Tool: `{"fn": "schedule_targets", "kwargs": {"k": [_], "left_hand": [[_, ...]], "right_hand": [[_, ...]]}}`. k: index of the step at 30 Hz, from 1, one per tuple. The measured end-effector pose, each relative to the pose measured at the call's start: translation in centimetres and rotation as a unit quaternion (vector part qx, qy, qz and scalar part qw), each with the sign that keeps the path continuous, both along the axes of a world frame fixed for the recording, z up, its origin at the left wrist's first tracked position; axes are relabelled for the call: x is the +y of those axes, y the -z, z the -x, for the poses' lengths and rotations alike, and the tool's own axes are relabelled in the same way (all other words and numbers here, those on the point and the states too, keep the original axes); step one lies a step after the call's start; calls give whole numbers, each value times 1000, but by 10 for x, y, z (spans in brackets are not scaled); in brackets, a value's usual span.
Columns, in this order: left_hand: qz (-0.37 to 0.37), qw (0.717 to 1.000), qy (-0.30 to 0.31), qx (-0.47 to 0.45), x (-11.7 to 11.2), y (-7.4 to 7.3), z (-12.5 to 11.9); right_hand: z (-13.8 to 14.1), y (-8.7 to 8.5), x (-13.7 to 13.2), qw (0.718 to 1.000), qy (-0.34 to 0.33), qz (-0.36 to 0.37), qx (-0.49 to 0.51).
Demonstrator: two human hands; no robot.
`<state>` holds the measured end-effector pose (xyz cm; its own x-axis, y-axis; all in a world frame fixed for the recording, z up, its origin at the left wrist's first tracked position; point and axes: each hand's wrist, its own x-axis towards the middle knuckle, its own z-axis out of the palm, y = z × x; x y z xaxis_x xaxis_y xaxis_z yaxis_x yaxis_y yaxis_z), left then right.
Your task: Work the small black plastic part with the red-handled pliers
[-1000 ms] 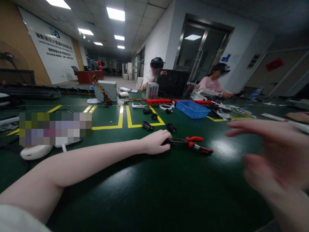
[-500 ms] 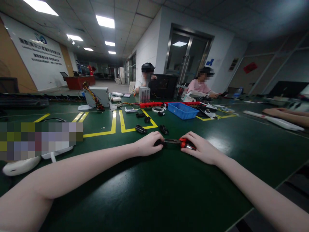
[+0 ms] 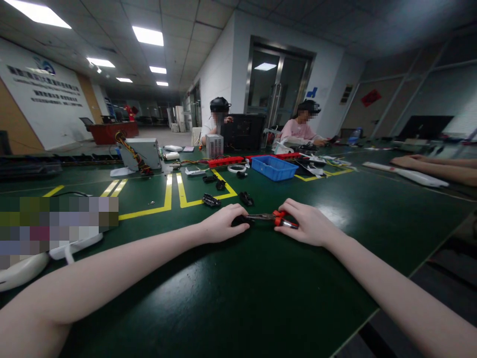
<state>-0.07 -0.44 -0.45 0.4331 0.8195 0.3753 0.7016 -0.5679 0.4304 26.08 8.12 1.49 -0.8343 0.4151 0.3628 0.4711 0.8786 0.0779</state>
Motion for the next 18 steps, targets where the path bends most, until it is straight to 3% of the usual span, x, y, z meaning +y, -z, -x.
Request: {"fn": "schedule_targets", "kwargs": {"k": [7, 18], "left_hand": [[23, 998, 1, -55, 3, 0, 2], [28, 998, 11, -61, 5, 3, 3]], "right_hand": [[-4, 2, 3, 999, 5, -34, 12], [-3, 0, -2, 1000, -3, -6, 4]]}}
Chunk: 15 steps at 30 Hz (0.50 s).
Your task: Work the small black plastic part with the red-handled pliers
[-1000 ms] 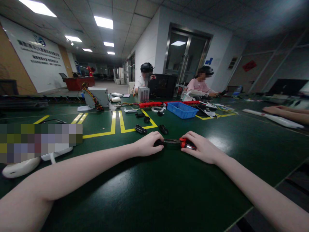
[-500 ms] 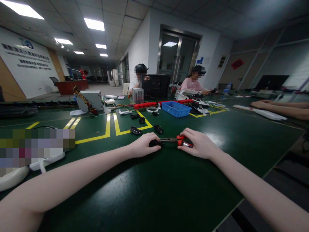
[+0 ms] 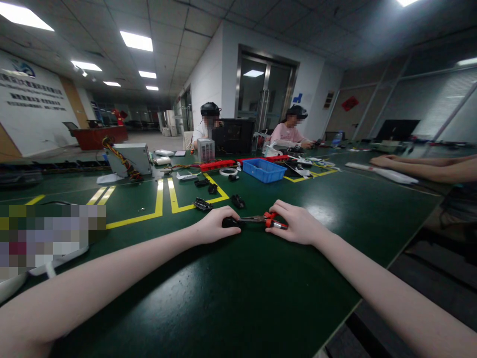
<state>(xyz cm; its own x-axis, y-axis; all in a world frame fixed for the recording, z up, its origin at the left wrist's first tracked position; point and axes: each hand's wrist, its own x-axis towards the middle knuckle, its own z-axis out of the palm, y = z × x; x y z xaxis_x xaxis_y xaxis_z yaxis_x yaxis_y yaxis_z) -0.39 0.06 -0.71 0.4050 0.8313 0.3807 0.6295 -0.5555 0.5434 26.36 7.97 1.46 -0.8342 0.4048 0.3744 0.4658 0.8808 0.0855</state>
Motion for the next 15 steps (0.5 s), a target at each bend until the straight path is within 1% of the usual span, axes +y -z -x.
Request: {"fn": "schedule_targets", "kwargs": {"k": [7, 15], "left_hand": [[-15, 1000, 15, 1, 3, 2, 1], [-21, 1000, -8, 13, 2, 3, 0]], "right_hand": [[-1, 1, 0, 1000, -7, -17, 6], [-1, 1, -1, 1000, -11, -10, 21]]}}
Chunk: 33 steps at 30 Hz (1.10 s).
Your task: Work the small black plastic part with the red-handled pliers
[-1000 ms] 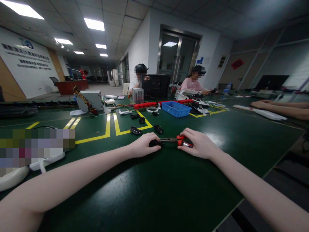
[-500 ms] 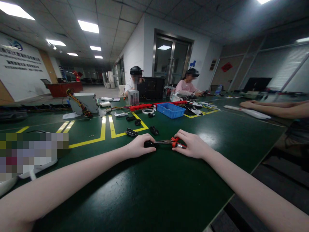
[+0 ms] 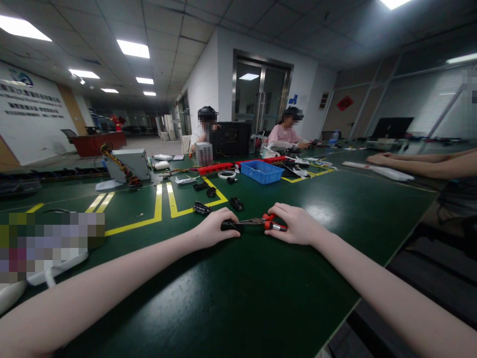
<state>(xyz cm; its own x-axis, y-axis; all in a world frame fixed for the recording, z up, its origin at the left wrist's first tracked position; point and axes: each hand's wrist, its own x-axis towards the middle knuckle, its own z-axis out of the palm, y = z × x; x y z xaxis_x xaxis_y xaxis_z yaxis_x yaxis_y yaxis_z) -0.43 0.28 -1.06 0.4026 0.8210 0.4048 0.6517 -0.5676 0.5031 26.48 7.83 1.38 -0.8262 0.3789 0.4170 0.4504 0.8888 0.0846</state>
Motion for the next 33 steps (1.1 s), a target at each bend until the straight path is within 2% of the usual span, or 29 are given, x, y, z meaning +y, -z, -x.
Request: {"fn": "schedule_targets", "kwargs": {"k": [6, 13, 23, 29, 33], "left_hand": [[-11, 1000, -7, 16, -5, -3, -4], [8, 998, -57, 40, -12, -9, -10], [-22, 971, -148, 188, -20, -15, -15], [-7, 978, -106, 182, -19, -16, -14], [0, 978, -100, 183, -20, -16, -14]], "right_hand": [[-1, -2, -2, 1000, -8, 27, 14], [-1, -2, -2, 1000, -14, 3, 3], [-1, -3, -3, 999, -24, -35, 4], [-3, -4, -3, 998, -30, -56, 15], [-3, -4, -3, 998, -33, -60, 10]]}}
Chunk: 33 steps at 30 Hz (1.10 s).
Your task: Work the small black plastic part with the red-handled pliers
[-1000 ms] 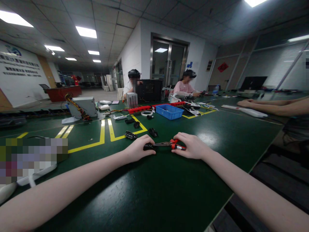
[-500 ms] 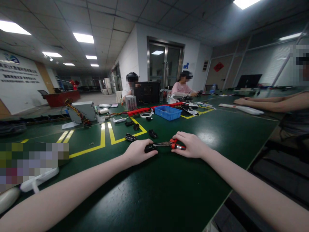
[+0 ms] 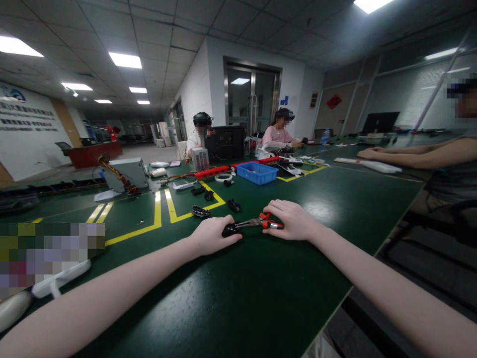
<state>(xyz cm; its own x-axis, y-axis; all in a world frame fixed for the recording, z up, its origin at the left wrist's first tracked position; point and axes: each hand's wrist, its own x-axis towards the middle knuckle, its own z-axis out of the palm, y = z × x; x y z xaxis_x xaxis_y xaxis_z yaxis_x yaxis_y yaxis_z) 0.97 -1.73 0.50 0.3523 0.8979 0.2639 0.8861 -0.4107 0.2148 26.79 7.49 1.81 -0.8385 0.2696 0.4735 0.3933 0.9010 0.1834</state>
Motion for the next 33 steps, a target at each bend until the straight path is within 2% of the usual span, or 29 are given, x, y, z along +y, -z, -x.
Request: {"fn": "schedule_targets", "kwargs": {"k": [8, 12, 15, 21, 33], "left_hand": [[-2, 1000, 12, -13, 1, 0, 0], [-8, 1000, -1, -6, 2, 3, 1], [-2, 1000, -7, -6, 2, 4, 0], [5, 1000, 19, -15, 1, 1, -1], [9, 999, 32, -20, 0, 1, 0]], "right_hand": [[0, 1, 0, 1000, 6, 11, 0], [0, 2, 0, 1000, 11, 13, 2], [0, 2, 0, 1000, 16, 0, 3], [0, 3, 2, 999, 33, -31, 0], [-1, 1, 0, 999, 30, -41, 7]]}}
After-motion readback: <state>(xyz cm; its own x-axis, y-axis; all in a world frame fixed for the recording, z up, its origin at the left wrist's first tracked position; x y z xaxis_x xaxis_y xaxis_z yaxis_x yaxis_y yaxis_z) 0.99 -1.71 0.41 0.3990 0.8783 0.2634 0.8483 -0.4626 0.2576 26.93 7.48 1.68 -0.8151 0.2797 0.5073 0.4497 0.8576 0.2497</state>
